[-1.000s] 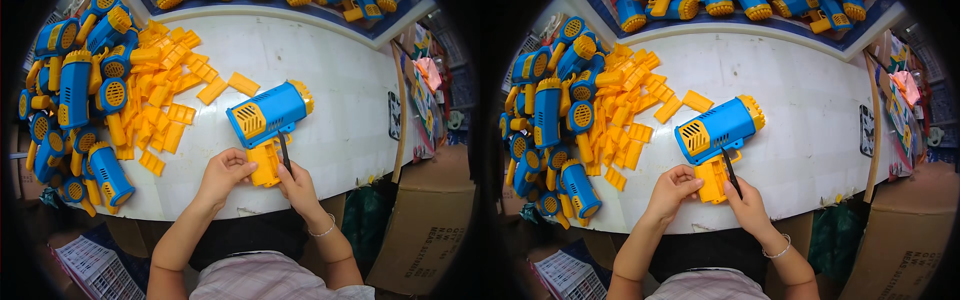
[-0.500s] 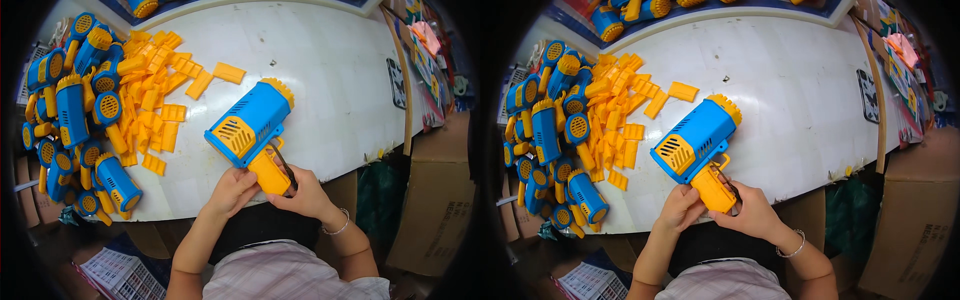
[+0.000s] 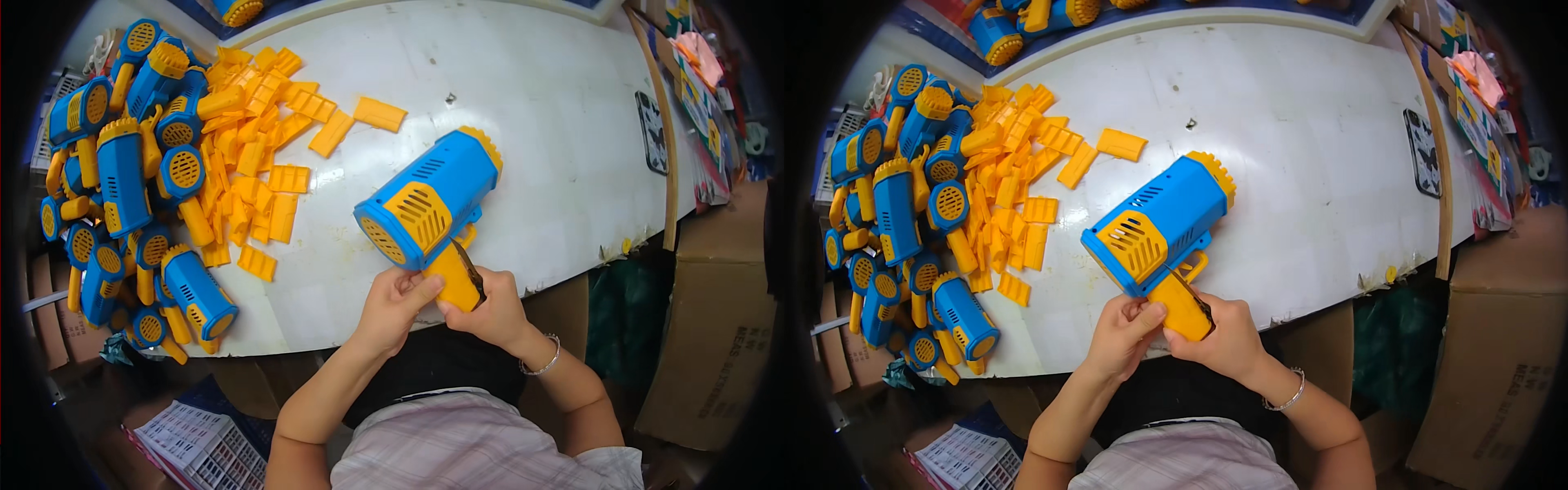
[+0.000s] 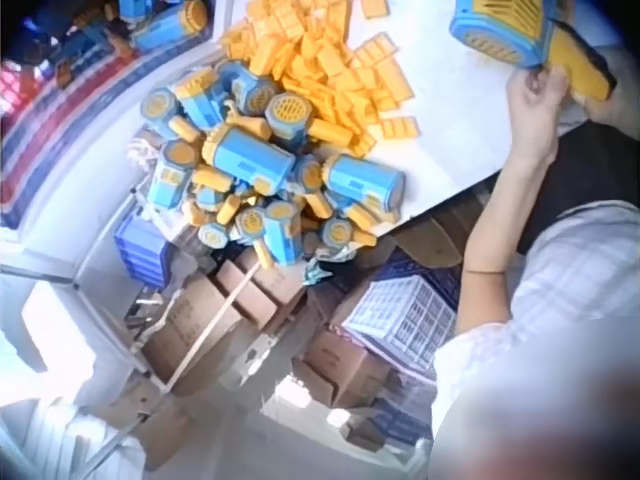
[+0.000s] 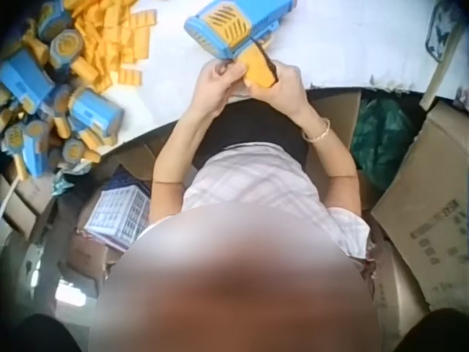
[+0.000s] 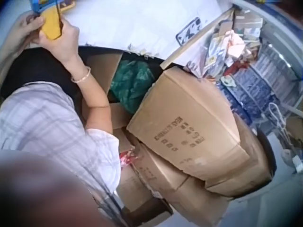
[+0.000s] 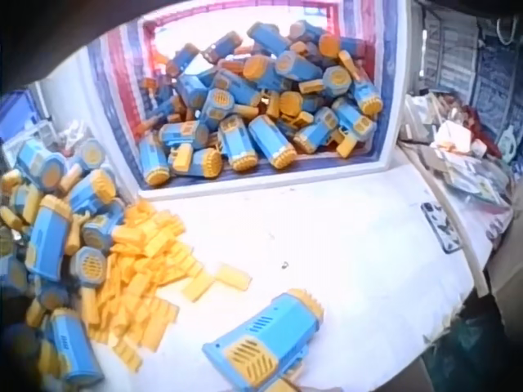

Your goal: Assembling and trimming plastic toy bubble guns on a factory workbench.

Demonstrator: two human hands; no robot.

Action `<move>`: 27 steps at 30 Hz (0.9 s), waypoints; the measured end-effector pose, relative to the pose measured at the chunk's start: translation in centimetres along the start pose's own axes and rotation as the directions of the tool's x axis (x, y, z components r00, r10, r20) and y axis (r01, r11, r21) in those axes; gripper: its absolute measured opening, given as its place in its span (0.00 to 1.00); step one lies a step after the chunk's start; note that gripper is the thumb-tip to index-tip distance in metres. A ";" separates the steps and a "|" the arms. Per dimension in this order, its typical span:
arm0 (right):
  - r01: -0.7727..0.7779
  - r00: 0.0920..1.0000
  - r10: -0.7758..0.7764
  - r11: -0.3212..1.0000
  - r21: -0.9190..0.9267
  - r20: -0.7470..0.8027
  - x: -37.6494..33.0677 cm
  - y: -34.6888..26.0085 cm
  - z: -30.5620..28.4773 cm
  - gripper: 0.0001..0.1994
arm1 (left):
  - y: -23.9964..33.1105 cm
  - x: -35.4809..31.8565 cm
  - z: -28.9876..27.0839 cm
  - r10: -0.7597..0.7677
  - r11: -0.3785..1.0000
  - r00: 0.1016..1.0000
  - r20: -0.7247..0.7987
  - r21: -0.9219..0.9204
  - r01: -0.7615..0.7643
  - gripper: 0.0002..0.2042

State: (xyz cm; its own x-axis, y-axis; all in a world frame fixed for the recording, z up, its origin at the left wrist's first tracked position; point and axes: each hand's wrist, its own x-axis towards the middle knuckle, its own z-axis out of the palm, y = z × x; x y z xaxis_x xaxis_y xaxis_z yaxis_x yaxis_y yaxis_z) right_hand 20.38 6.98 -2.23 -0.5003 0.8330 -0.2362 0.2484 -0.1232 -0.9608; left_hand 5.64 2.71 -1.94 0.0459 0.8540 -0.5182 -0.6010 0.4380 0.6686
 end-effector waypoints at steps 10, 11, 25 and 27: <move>-0.100 0.995 0.099 0.991 0.088 0.012 -2.1 -2.2 -1.6 0.16 | 1.5 -0.4 1.3 -0.113 0.993 0.980 0.162 0.046 0.107 0.20; -0.090 0.996 0.088 0.994 0.066 0.025 -1.8 -2.4 -1.9 0.14 | 1.1 -0.1 1.4 -0.093 0.990 0.978 0.187 -0.084 0.110 0.20; -0.037 0.994 0.047 0.994 0.102 -0.098 -1.1 -0.8 -0.5 0.16 | 0.8 0.4 1.4 -0.048 0.998 0.995 0.086 0.037 0.045 0.18; -0.068 0.997 0.072 0.991 0.117 -0.032 -1.4 -2.2 -0.2 0.14 | 1.3 -0.3 0.6 -0.037 0.996 0.991 0.127 -0.078 0.047 0.18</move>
State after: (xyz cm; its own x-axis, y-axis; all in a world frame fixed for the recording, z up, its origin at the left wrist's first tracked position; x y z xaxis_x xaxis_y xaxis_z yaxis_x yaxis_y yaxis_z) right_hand 20.71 6.18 0.25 -0.4542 0.8389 -0.2999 0.1831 -0.2416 -0.9530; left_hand 5.30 3.18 -0.62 0.1688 0.8661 -0.4705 -0.6585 0.4543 0.6001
